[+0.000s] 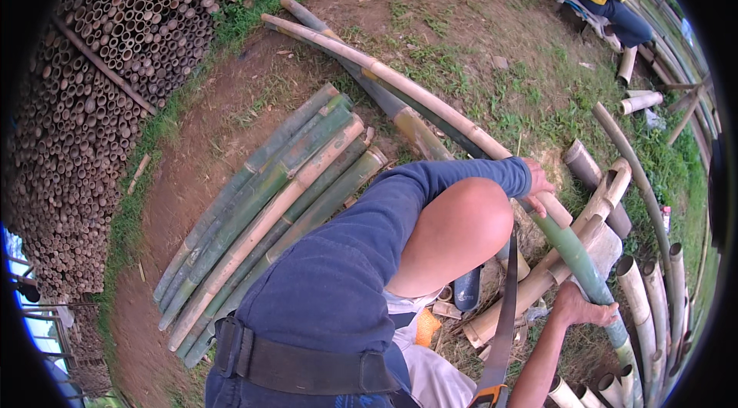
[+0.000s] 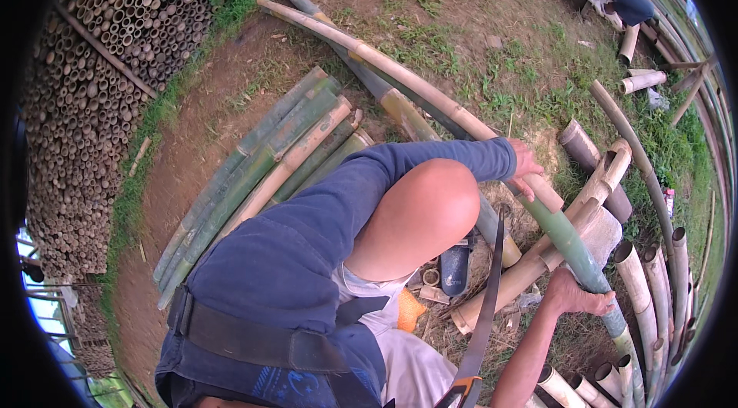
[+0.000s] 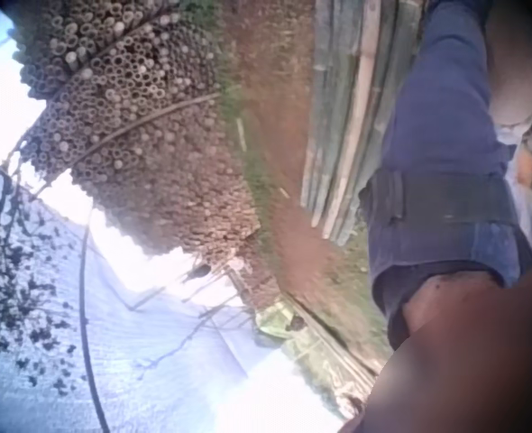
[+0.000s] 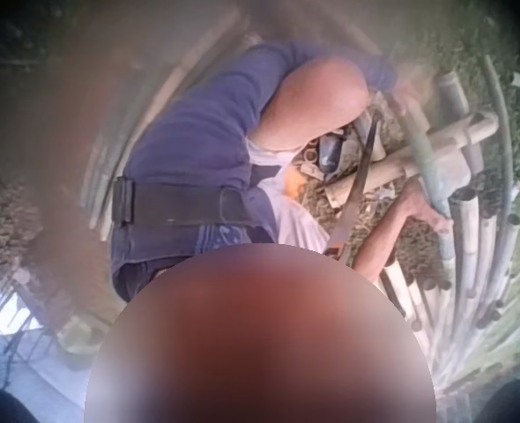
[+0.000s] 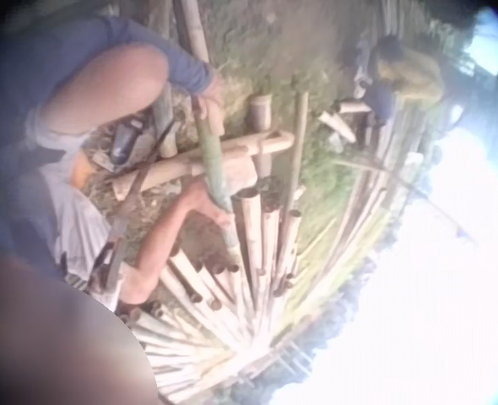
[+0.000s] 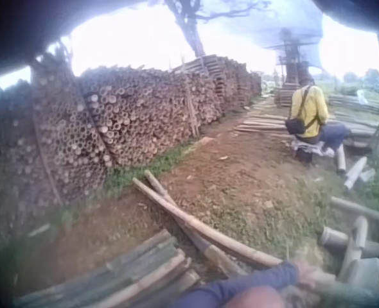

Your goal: The person sits on the ground and uses a hand saw to cut bamboo poles into shorter sections. They position each pole on a makeshift stand, saw through it, then move the cut piece aside and repeat the process with additional poles.

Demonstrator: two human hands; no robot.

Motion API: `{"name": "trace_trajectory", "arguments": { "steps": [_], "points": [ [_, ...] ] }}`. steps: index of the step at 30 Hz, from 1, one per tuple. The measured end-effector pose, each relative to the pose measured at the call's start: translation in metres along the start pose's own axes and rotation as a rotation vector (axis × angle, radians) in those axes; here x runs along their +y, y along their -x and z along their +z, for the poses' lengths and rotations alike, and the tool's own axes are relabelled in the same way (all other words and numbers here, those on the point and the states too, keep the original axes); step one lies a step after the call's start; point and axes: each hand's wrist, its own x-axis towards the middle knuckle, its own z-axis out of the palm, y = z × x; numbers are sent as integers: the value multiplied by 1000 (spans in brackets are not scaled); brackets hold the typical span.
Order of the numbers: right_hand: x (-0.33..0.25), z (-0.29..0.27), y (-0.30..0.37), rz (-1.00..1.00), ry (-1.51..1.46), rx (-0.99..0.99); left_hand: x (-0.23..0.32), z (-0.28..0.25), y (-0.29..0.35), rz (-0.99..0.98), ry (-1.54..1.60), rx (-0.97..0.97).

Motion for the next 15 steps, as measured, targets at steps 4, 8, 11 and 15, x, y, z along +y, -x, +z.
{"name": "trace_trajectory", "arguments": {
  "steps": [4,8,11,15],
  "points": [
    [-14,-22,11,70,-230,174,2,1,2,-14,-58,40],
    [-28,-47,39,201,-560,439,5,-4,-5,-41,-97,-36],
    [-34,-55,45,189,-782,597,11,-10,-7,-125,-138,-129],
    [-52,-57,8,65,-1011,687,18,-15,-9,-98,-181,-142]
  ]
}}
